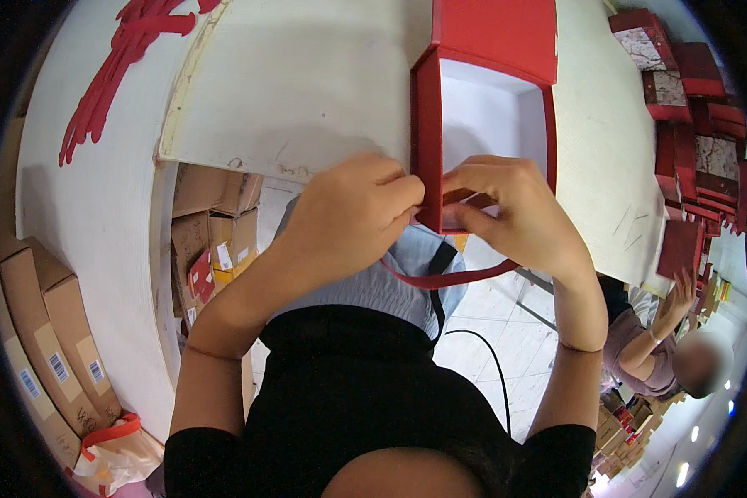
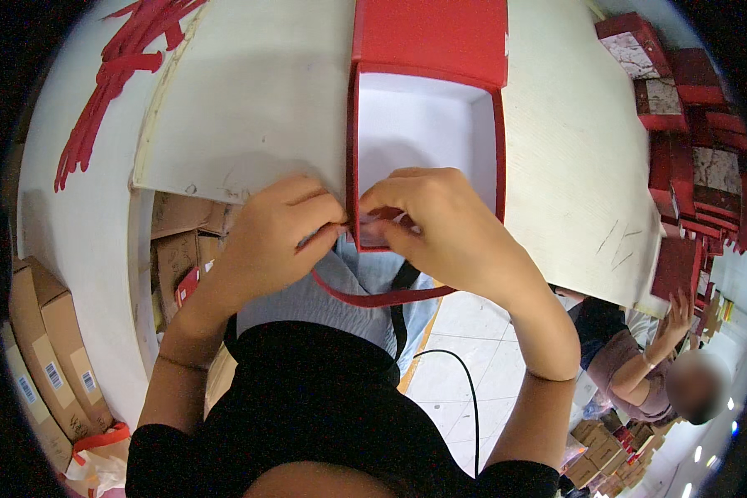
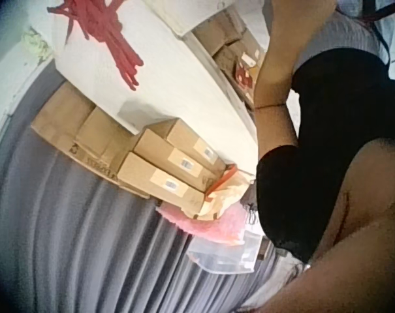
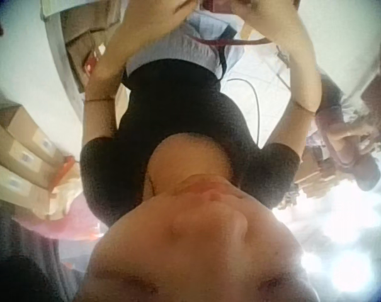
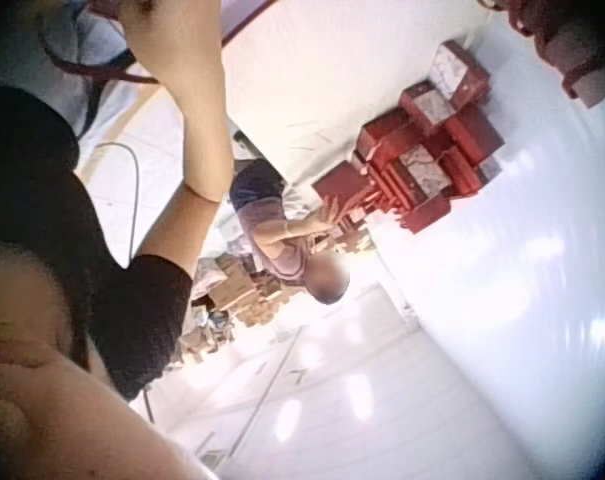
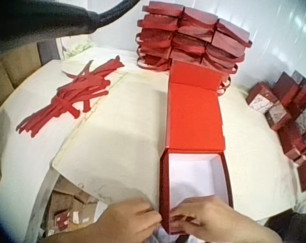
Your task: The person assembles cardboard gift boxes by hand, inserting red ribbon straps through pre-cut slots in the box sides and placing the finished boxes into stacks.
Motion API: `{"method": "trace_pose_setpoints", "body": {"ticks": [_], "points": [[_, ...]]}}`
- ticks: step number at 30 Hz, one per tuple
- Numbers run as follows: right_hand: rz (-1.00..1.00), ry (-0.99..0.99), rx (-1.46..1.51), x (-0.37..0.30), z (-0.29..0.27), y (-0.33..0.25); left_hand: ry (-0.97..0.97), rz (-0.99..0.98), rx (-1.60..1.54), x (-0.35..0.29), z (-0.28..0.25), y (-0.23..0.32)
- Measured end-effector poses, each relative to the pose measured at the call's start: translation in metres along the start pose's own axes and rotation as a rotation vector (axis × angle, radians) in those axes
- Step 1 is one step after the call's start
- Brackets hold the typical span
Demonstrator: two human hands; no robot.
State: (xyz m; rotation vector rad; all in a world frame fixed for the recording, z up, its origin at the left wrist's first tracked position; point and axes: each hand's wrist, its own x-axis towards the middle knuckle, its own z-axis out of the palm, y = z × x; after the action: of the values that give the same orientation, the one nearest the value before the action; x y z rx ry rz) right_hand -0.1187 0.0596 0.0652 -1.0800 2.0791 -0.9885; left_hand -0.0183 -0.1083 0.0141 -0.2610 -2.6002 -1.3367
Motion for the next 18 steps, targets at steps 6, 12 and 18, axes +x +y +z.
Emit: {"method": "trace_pose_setpoints", "body": {"ticks": [6,12,18], "points": [[-0.115,-0.197,-0.113,0.022,-0.005,0.002,0.002,-0.076,0.004,-0.006,-0.001,0.002],[-0.207,-0.189,-0.081,0.024,0.0,0.017,-0.014,-0.095,-0.32,-0.004,-0.007,-0.006],[-0.251,-0.169,-0.088,0.024,0.001,0.017,-0.027,0.039,-0.203,-0.005,-0.003,-0.003]]}}
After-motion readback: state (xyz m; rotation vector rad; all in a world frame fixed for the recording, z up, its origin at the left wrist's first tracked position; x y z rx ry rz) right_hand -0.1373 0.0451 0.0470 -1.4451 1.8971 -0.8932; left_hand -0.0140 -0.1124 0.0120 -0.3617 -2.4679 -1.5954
